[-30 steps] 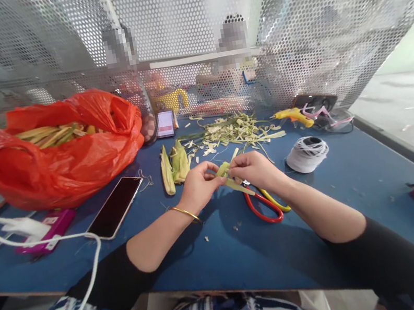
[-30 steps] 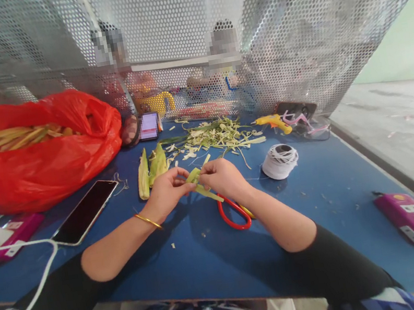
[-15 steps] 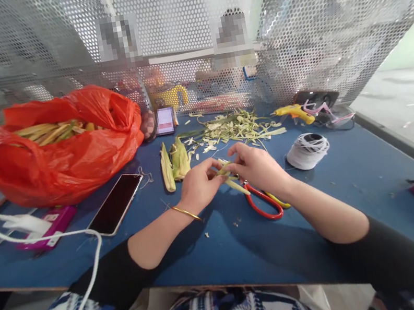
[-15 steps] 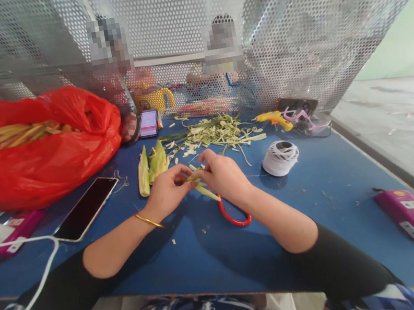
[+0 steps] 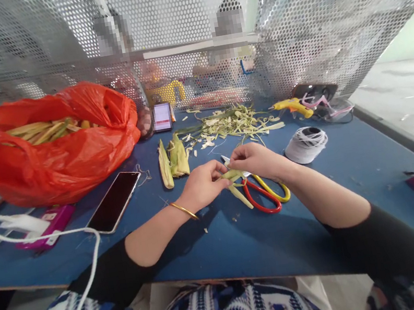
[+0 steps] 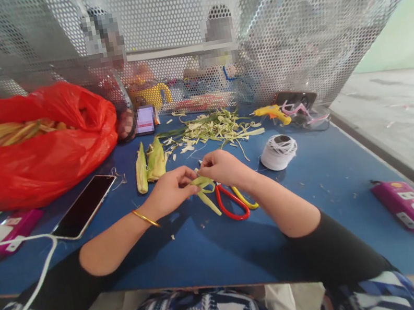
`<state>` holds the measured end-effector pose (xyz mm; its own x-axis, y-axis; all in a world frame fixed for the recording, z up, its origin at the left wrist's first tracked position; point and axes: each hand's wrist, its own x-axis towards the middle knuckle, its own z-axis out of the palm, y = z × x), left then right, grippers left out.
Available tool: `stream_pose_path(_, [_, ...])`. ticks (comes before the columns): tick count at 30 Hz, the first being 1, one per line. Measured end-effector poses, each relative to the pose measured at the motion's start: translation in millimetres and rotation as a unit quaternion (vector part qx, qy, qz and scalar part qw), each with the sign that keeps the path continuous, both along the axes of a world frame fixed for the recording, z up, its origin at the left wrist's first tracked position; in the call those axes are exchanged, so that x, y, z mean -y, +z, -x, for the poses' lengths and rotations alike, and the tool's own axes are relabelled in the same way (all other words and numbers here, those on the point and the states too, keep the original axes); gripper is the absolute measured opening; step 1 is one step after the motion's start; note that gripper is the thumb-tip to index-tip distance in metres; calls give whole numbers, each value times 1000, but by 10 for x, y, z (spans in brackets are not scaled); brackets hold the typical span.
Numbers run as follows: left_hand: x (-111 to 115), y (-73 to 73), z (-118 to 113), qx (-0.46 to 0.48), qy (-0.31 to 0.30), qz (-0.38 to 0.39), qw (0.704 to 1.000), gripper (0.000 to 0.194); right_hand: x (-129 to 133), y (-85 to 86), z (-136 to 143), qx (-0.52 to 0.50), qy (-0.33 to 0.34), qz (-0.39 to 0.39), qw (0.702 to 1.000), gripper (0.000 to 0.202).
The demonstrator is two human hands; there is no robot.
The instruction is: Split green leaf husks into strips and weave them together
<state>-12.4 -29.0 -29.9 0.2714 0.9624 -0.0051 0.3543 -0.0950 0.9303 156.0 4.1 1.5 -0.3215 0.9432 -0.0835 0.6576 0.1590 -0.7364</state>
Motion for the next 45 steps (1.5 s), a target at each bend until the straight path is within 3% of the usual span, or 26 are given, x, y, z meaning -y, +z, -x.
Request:
stream_pose_path(5, [-19,-16,-2,31,-109,71,991,6,-6,-2,25,-42,-14,12,999,15])
stream_pose_path(8, [-7,3,4,26,-167,96,981,10,29,2,76,-126,-19,70,989,18])
stream_pose_path(12, [-16,25,37,19,-212,99,972,18,83,2,150,-266,-38,157,950,20])
stream_pose_path(16, [-49,21,70,23,-222,88,971,20,98,-46,207,-359,-78,139,920,23])
stream_pose_path(23, [10,47,6,100,-145,125,977,27,103,-104,232,-394,-67,87,912,18])
stream_pose_path(30, [66,48,-59,85,-64,138,985,40,144,-116,249,-390,-28,63,918,15])
stream_pose_path(38, [78,-31,-69,60,-72,111,989,42,181,-172,274,-375,63,27,924,14])
stream_pose_path(42, [34,20,-38,113,-43,146,982,25,57,-127,138,-287,51,-101,951,12])
stream_pose_path(45, [-33,57,18,167,11,169,971,20,-48,-51,-24,-113,41,-231,966,16])
